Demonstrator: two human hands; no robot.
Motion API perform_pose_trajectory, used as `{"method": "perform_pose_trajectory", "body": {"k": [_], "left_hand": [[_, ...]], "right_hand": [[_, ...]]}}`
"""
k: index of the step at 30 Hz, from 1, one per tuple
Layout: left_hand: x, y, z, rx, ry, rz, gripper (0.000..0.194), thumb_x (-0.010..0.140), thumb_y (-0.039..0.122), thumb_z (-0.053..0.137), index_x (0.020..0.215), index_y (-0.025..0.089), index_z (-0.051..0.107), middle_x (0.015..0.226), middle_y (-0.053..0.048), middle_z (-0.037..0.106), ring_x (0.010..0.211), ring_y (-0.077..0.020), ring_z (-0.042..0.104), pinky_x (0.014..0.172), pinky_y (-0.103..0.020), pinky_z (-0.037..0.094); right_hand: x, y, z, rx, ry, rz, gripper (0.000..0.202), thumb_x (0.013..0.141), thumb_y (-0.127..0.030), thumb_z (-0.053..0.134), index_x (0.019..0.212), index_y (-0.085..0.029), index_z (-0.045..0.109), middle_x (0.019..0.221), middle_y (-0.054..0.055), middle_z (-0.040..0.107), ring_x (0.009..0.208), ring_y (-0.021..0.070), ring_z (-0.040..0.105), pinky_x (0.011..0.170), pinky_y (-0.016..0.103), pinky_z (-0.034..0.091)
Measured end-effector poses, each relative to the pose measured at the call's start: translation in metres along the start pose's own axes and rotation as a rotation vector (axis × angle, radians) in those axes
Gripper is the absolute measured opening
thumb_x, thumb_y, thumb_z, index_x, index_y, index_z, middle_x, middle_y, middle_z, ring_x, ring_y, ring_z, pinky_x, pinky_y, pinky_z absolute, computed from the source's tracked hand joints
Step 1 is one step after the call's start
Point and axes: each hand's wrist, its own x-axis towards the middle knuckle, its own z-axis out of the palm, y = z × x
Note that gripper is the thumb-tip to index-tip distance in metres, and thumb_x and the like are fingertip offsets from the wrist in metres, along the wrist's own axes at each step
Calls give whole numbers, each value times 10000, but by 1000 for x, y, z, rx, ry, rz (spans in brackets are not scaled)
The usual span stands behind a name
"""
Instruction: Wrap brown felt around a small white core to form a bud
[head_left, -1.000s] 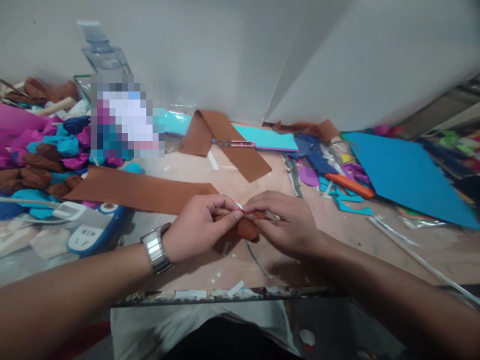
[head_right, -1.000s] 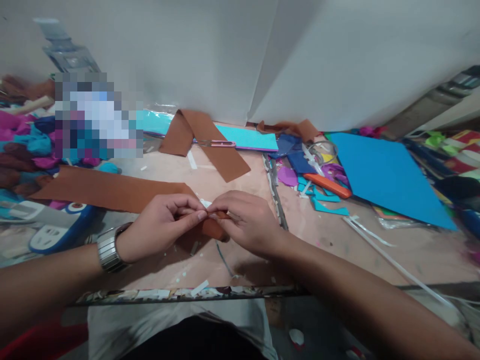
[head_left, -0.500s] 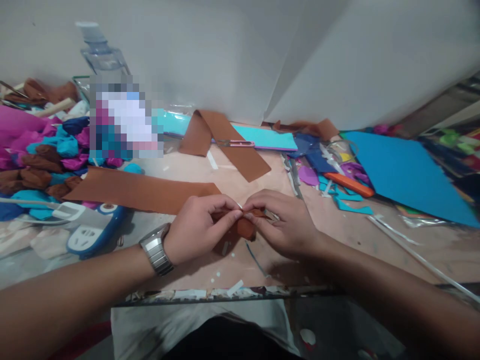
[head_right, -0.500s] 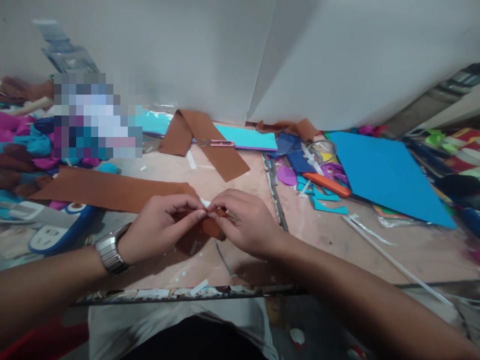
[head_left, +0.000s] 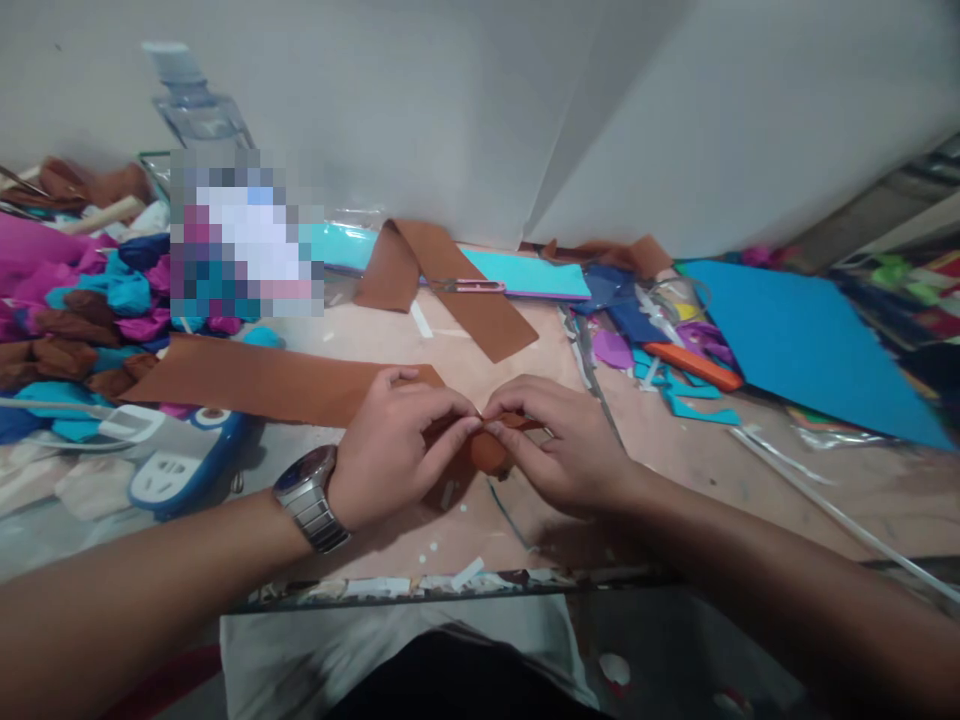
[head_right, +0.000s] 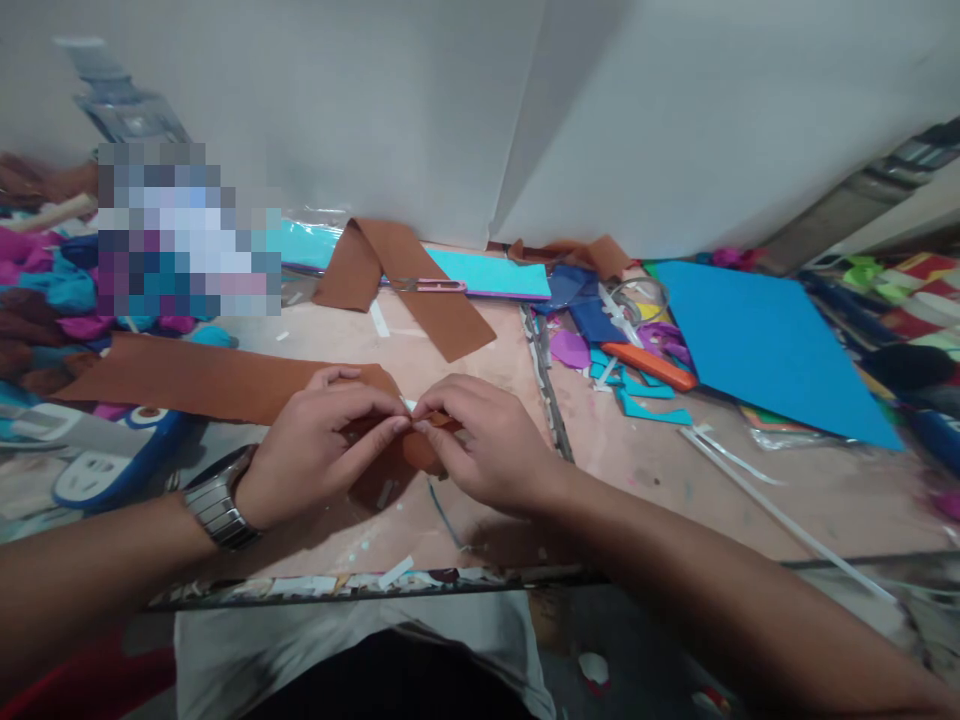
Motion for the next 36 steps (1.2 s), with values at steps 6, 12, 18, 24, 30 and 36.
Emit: {"method": "perform_pose_trajectory", "body": {"k": [6,12,18,24,30,36], "left_hand": [[1,-1,0,32,-12,8,178,1016,282,563,957,220,719,893,11,798,813,-167,682,1072,-435,328],[1,-3,1,45,-24,-3,192,1021,299,546,960,217,708,919,4,790,821,-172,665,1063,-437,332],[0,-3,3,75,-42,24,194,1025,297,527,957,210,687,904,-3,779,826,-177,663,1072,-445,319],[0,-2,2,61,-79,-23,181,1007,277,527,946,192,675,916,-25,752,878,-202,643,1015,-440,364],[3,2,0,-389,-162,-317,212,993,311,544,910,171,680,812,-29,706,745,-159,627,698,-272,464],[3,2,-1,-589,-151,-390,217,967,346,631,915,153,715,827,-28,696,746,-132,620,669,-218,472]], "right_hand": [[1,0,1,17,-26,30,76,946,-148,595,975,-202,639,945,59,705,871,181,656,782,308,525],[1,1,1,-43,-14,-27,59,945,-164,609,982,-200,638,930,59,698,873,187,638,800,317,518],[0,0,1,-8,-43,9,55,945,-159,595,962,-196,632,909,54,687,842,177,634,773,303,513],[2,3,-1,-62,-54,-72,84,943,-174,606,998,-200,664,930,72,721,895,202,660,815,334,534],[2,3,-3,-104,-32,-150,160,942,-137,587,1050,-211,679,960,75,747,916,212,677,829,353,570],[1,4,-4,-108,40,-228,204,934,-124,630,1102,-224,689,999,72,766,940,210,698,841,353,595]]}}
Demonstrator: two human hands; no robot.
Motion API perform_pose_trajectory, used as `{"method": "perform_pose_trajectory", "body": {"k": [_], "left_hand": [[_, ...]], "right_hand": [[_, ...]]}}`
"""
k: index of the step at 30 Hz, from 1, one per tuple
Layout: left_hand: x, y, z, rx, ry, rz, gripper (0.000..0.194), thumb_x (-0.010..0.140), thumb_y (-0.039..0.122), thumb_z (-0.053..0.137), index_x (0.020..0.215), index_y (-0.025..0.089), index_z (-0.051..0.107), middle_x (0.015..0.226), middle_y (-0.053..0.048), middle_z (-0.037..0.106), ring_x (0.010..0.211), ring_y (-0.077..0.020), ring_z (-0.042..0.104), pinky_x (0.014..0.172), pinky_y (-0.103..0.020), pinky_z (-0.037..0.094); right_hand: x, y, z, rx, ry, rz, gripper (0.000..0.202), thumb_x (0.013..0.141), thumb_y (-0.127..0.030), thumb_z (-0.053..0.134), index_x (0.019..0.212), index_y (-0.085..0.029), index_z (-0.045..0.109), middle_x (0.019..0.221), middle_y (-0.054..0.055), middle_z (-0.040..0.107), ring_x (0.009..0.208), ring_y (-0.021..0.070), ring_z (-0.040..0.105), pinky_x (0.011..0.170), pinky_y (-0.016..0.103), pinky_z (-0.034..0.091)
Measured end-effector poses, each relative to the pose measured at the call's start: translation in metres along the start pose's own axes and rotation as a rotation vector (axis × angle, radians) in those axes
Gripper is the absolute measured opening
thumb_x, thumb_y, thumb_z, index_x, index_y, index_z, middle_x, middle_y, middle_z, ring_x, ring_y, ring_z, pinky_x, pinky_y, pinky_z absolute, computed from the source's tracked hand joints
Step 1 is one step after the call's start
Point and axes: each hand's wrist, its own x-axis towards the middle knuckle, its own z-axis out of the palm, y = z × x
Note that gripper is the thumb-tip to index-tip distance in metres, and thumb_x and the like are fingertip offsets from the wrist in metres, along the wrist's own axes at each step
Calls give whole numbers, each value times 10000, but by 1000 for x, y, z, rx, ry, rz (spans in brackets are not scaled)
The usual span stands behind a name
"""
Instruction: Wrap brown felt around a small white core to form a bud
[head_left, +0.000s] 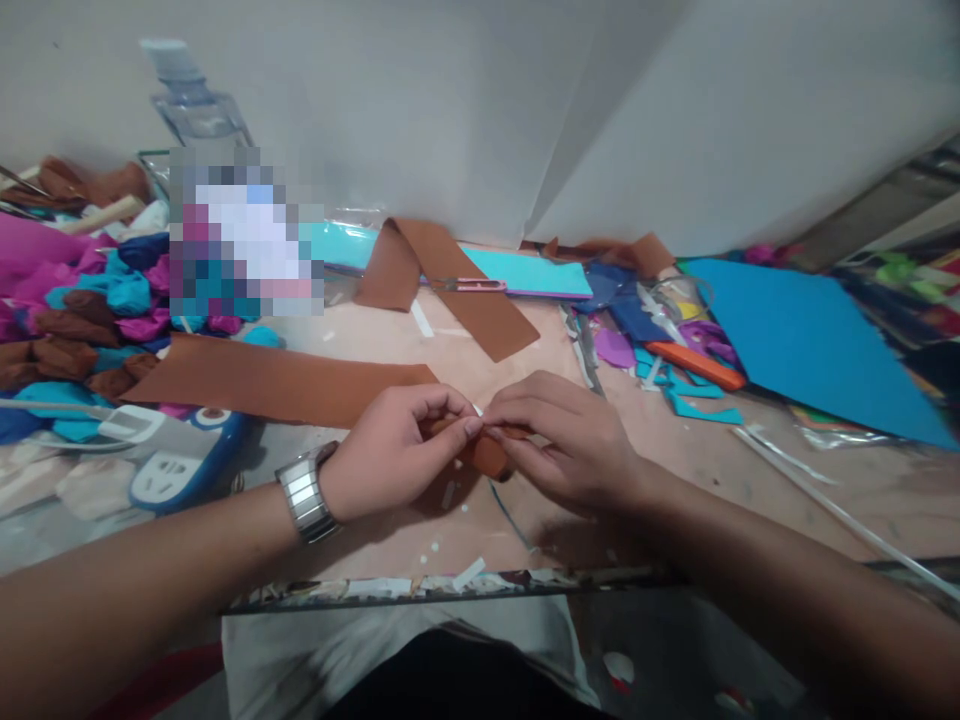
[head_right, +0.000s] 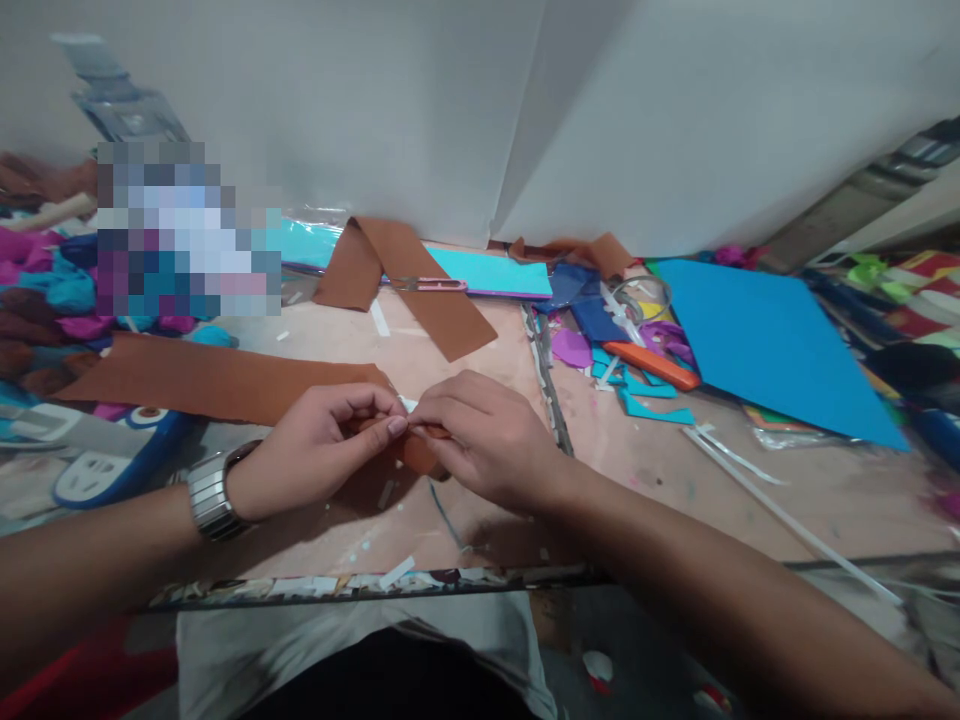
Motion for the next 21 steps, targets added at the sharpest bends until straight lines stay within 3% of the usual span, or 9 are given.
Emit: {"method": "perform_pose_trajectory", "body": {"k": [13,21], "left_hand": [[1,-2,-1,-56,7,-47,263,978,392,619,906,150,691,795,-17,670,710,-124,582,646,-228,446],[-1,-3,-1,326,144,287,162,984,296,624,917,194,730,870,-14,755,813,-160,662,785,-304,464]], "right_hand": [[-1,3,-2,-42,43,-43,213,895,-100,683,1068,-220,715,1011,76,765,902,202,688,795,352,591],[2,-1,1,83,52,85,92,925,-153,695,1004,-194,718,906,51,747,875,176,687,806,313,569]]}}
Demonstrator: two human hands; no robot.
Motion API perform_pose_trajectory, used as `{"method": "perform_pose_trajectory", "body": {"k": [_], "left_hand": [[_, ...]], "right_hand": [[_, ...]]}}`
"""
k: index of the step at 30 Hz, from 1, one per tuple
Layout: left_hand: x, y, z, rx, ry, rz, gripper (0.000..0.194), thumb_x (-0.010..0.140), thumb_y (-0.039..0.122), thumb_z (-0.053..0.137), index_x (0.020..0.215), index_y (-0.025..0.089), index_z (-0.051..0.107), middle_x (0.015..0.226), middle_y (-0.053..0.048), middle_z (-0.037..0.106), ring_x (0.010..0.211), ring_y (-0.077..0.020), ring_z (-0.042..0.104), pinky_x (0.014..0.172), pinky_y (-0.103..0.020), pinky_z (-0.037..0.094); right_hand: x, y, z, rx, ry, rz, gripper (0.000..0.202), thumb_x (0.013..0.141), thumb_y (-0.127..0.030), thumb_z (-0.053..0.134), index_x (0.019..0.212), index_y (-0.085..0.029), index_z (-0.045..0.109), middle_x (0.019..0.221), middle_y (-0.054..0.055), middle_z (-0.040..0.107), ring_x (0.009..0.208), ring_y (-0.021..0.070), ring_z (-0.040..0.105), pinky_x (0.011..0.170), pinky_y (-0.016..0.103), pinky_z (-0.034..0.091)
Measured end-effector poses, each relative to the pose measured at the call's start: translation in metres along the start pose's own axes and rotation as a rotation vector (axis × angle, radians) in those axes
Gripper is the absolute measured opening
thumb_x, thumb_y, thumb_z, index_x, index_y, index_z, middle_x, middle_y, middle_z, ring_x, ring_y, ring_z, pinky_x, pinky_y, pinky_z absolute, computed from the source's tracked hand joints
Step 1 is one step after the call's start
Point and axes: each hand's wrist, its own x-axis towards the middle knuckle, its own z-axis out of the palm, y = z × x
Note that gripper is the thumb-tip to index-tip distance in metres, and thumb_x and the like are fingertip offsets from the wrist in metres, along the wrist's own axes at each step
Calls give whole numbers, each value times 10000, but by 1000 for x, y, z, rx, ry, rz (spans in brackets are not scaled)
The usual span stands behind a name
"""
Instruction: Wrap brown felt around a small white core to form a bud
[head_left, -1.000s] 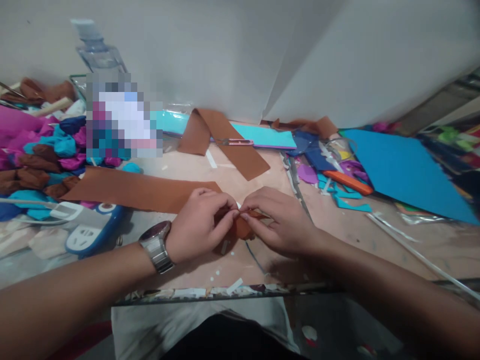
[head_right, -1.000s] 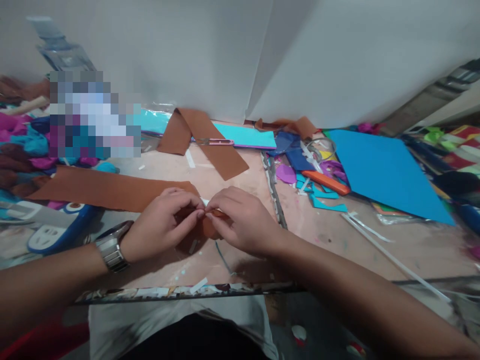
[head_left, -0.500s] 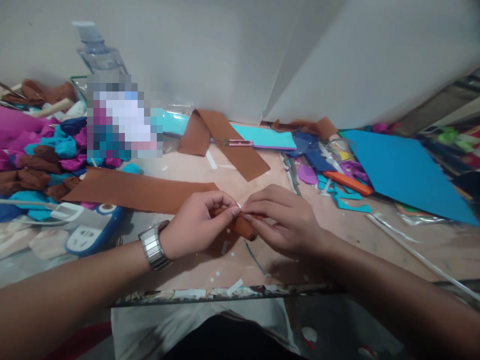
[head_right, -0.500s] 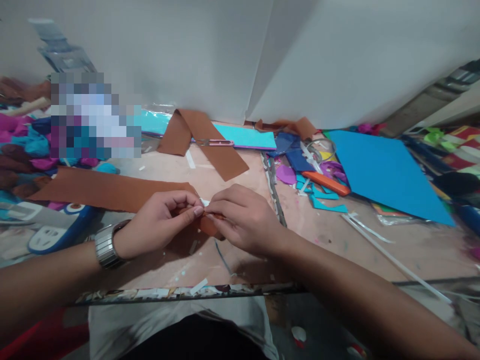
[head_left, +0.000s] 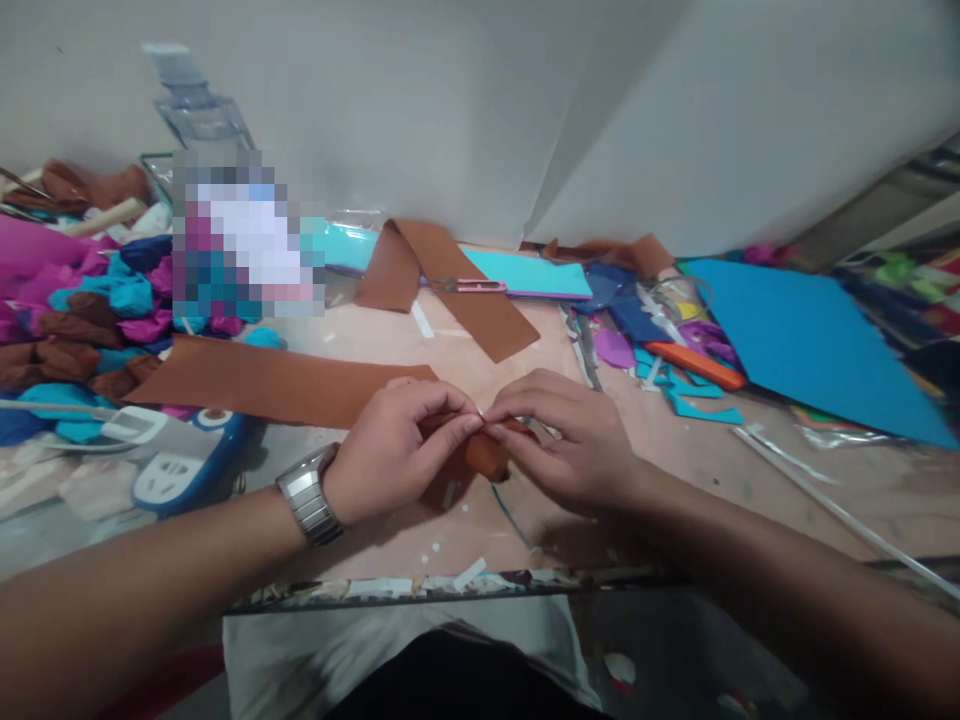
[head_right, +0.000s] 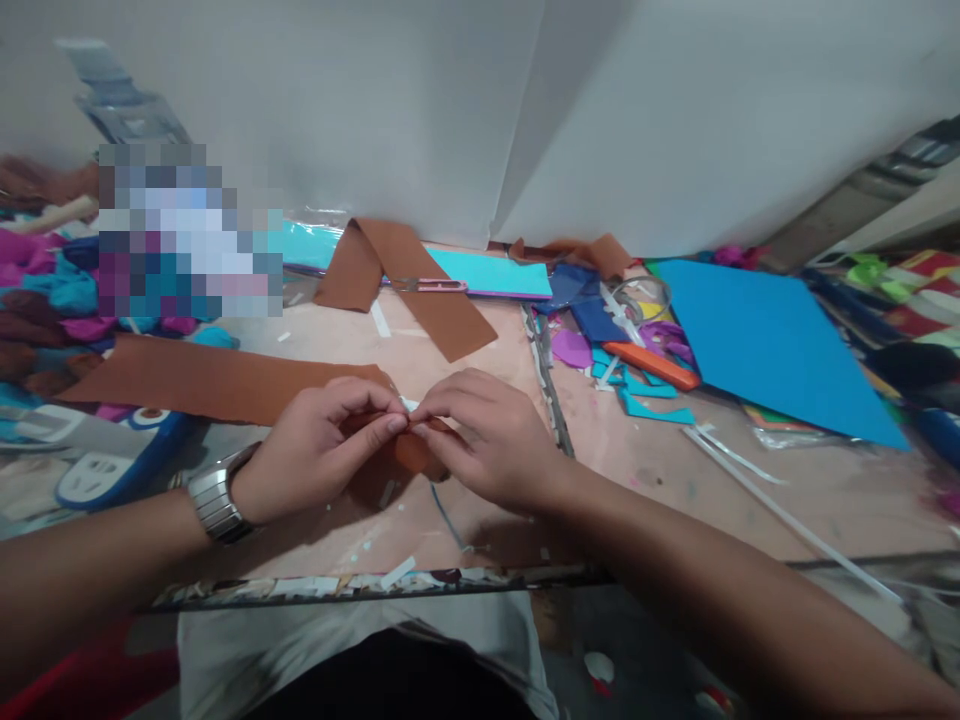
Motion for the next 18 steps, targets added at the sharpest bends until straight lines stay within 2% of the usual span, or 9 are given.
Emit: {"method": "perform_pose_trajectory", "body": {"k": [10,18], "left_hand": [[-1,-3,-2,213,58,236,89,988,250,644,942,210,709,866,18,766,830,-163,665,999,-419,395],[-1,-4,0,309,100,311,97,989,267,643,946,211,709,869,7,770,824,-167,679,1024,-431,391]], "right_hand": [[-1,-3,1,82,-8,103,24,938,-186,697,958,-193,709,878,39,721,838,157,664,779,300,537],[-3,-7,5,146,-39,221,29,962,-192,627,934,-187,634,904,34,666,845,148,620,765,283,490]]}}
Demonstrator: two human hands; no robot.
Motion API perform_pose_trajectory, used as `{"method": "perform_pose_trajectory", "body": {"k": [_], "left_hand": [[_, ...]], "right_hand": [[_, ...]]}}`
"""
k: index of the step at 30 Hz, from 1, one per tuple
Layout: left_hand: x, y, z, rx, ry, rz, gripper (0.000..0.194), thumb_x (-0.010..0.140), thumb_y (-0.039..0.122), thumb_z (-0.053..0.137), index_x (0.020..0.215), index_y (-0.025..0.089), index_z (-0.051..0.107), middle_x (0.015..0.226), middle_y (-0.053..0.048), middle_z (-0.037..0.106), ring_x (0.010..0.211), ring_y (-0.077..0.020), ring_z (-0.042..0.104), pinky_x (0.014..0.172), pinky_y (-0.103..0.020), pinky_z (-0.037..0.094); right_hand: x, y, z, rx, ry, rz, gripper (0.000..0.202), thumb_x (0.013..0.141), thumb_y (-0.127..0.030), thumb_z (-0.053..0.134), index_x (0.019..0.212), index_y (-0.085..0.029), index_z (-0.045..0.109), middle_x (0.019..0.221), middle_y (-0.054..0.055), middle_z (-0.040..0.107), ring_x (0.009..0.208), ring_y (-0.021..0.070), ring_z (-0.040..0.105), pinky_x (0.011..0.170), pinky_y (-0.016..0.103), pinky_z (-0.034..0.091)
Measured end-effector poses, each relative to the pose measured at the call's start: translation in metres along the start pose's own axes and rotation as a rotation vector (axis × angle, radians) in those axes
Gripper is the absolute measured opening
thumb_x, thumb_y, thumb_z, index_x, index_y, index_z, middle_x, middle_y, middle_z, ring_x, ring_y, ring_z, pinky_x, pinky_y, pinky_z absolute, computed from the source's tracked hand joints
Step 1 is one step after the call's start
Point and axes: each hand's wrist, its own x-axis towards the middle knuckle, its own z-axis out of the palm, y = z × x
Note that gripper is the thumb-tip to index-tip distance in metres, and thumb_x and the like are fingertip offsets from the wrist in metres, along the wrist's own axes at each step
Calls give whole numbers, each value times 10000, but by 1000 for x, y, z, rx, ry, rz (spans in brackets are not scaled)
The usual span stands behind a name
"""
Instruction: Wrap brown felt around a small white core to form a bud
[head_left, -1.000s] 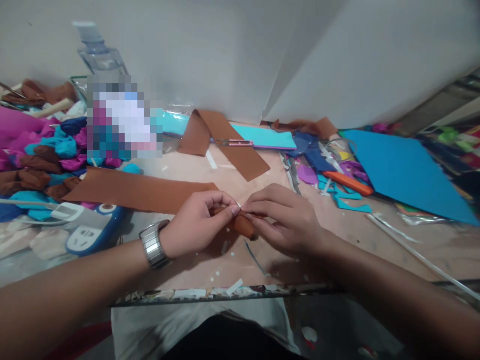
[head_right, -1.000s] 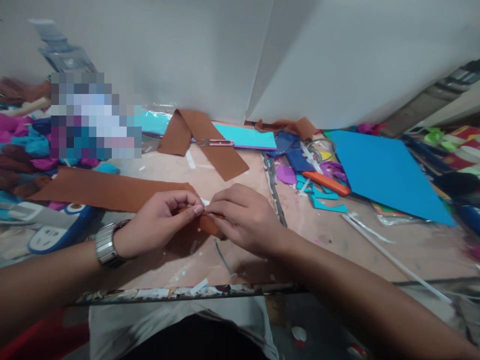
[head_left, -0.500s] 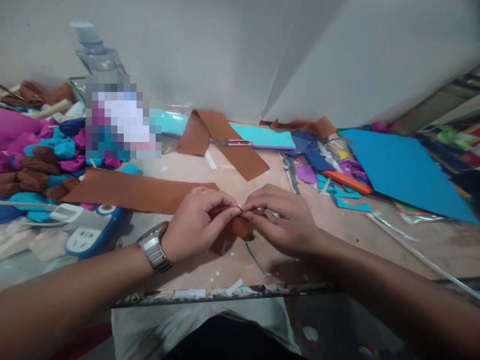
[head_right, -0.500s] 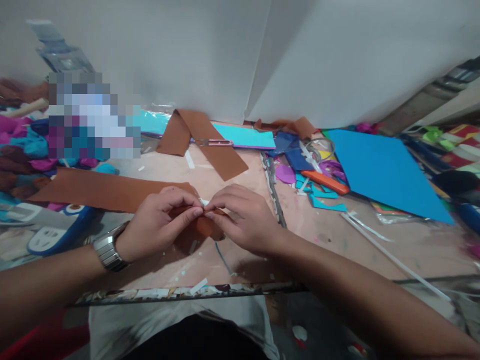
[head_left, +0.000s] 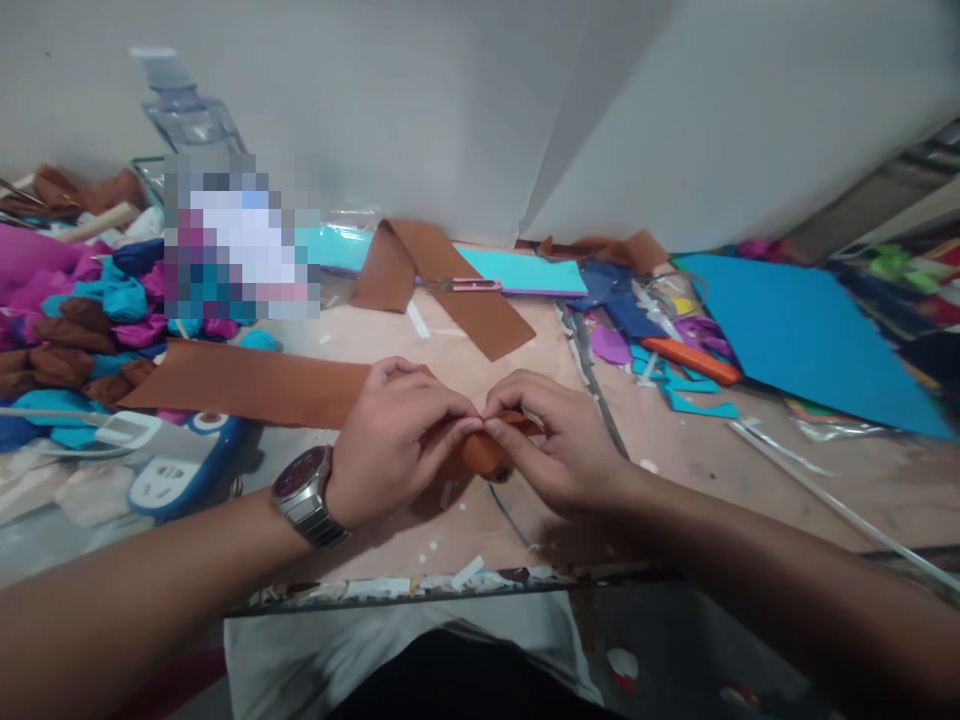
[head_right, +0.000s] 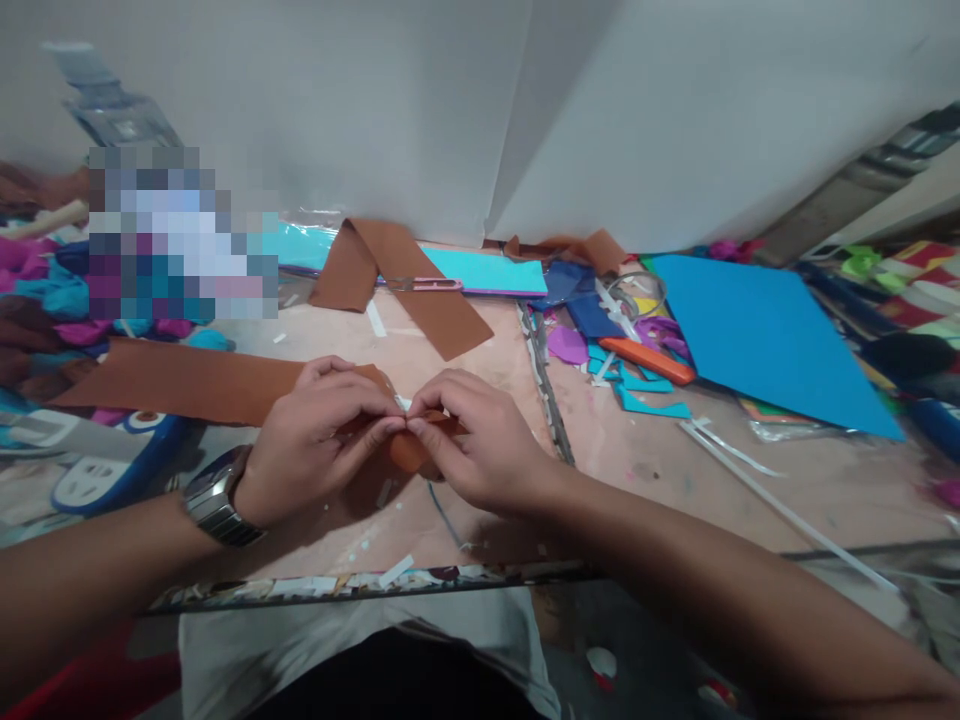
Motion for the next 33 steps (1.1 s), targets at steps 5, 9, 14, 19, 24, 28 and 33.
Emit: {"method": "perform_pose_trajectory", "body": {"k": [5,9,14,19,24,28,33], "left_hand": [[1,-1,1,85,5,38,136,996,276,624,926,198,711,842,-4,749,815,-171,664,1031,-442,377],[1,-3,2,116,-8,27,178,1009,296,604,912,191,710,838,-9,743,824,-175,666,1019,-445,377],[1,-3,2,137,-11,39,180,1012,286,596,919,189,715,841,-12,744,832,-178,676,1022,-451,375],[1,-2,3,139,-5,86,158,1008,259,602,914,184,704,854,-16,756,837,-178,686,1040,-463,367],[0,-1,4,135,-7,103,159,1010,253,599,907,186,700,855,-13,756,837,-170,681,1052,-460,366],[0,1,2,83,-52,28,141,1005,281,596,952,203,701,887,-16,754,860,-182,652,1019,-446,385],[0,1,0,10,-99,-37,133,1001,291,596,960,214,697,899,-14,760,867,-189,649,987,-434,395]], "right_hand": [[0,-1,1,26,-28,55,40,984,-211,596,964,-193,625,937,42,660,879,161,624,783,298,491],[2,-1,-1,-60,-1,-36,10,955,-203,640,946,-200,645,903,42,674,871,178,619,802,321,487],[4,-2,-3,-168,-10,-108,22,936,-179,628,937,-193,646,890,61,675,881,207,600,821,354,475],[4,-4,-3,-93,-84,-14,40,933,-158,588,919,-180,618,897,59,644,888,200,587,809,342,466],[4,-5,-3,0,-161,123,67,933,-142,571,894,-184,607,907,41,639,867,175,595,790,316,467],[4,-2,-4,11,-127,104,48,954,-175,590,923,-194,621,927,39,646,888,178,602,802,319,473],[5,2,-6,-34,-80,-11,41,956,-173,609,936,-205,625,909,39,651,888,185,597,805,328,478]]}}
